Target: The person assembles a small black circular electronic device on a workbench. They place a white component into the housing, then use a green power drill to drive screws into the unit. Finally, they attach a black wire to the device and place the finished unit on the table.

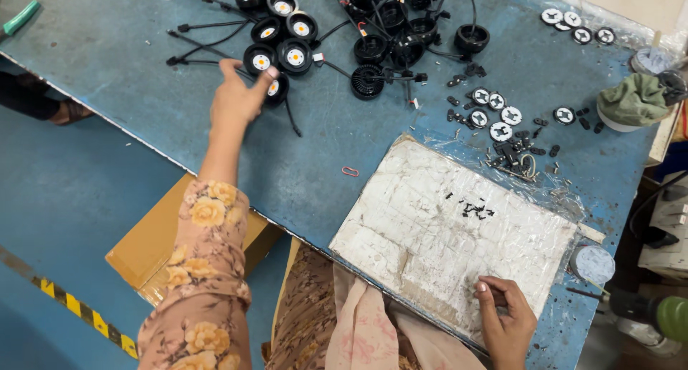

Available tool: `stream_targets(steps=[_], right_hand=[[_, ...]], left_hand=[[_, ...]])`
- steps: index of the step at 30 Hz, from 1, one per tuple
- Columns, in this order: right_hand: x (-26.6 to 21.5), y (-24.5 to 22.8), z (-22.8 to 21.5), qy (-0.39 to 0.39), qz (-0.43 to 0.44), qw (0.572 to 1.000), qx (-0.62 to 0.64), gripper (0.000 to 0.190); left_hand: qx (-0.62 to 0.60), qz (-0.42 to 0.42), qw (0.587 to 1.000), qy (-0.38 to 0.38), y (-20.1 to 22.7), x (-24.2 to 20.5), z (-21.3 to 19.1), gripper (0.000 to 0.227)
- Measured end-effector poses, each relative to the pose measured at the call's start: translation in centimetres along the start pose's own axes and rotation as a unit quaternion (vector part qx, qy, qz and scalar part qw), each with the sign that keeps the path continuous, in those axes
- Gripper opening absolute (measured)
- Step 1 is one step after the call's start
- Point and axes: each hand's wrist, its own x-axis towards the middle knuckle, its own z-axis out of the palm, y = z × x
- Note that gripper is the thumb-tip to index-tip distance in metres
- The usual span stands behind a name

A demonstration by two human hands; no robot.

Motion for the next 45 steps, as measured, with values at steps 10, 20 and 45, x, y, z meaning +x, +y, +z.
stream_targets(steps=[10, 20, 45], right_hand=[[0.4, -0.3, 0.1, -0.007, 0.033, 0.999, 0.010, 0.012], [0.4, -0.2, 0.3, -0.003, 0.009, 1.000, 0.003, 0.012], [-0.3, -7.3, 3.9, -0.153, -0.099, 0.973, 0.139, 0.099]], left_hand=[[-0.007, 0.391, 0.916, 0.087, 8.0, -4.8, 6.8, 0.070], [0.042, 0.306, 0.951, 0.020, 12.9, -4.5, 12.9, 0.075], [-0.452, -0.055, 0.672, -0.584, 1.6, -36.5, 7.1, 0.042]])
